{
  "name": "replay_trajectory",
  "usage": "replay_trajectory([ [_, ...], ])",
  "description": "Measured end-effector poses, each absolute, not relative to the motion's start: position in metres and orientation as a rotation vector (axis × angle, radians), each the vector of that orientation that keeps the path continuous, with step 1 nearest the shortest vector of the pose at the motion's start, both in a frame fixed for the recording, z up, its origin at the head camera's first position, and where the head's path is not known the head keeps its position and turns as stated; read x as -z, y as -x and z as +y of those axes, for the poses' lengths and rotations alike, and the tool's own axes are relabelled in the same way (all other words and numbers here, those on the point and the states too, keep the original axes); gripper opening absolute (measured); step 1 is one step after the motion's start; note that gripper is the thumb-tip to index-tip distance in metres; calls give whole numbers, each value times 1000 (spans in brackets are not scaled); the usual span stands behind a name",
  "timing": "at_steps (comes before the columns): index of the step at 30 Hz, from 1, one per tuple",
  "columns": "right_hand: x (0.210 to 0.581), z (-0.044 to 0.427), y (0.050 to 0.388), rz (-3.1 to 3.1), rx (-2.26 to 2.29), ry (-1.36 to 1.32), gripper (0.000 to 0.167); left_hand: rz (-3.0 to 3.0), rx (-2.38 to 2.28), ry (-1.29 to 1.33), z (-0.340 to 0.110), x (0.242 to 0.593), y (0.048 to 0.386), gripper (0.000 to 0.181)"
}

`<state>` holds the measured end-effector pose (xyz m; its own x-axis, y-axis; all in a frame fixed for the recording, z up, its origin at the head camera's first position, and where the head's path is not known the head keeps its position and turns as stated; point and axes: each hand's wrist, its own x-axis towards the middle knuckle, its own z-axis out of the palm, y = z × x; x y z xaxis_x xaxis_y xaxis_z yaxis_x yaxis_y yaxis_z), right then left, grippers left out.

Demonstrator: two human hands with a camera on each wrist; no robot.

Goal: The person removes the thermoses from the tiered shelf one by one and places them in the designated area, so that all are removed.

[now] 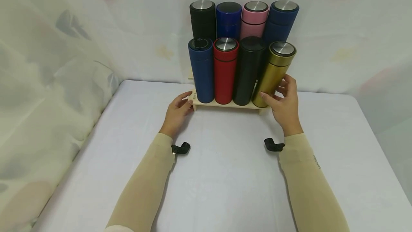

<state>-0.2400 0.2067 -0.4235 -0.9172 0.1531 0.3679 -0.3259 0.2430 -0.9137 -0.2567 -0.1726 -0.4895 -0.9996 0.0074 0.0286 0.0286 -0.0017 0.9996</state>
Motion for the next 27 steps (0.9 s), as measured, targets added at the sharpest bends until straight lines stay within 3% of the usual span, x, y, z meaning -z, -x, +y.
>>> replay_trajectory([
  [27,427,261,239,-2075,-1622,91,82,-2201,2221,30,-172,488,254,44],
])
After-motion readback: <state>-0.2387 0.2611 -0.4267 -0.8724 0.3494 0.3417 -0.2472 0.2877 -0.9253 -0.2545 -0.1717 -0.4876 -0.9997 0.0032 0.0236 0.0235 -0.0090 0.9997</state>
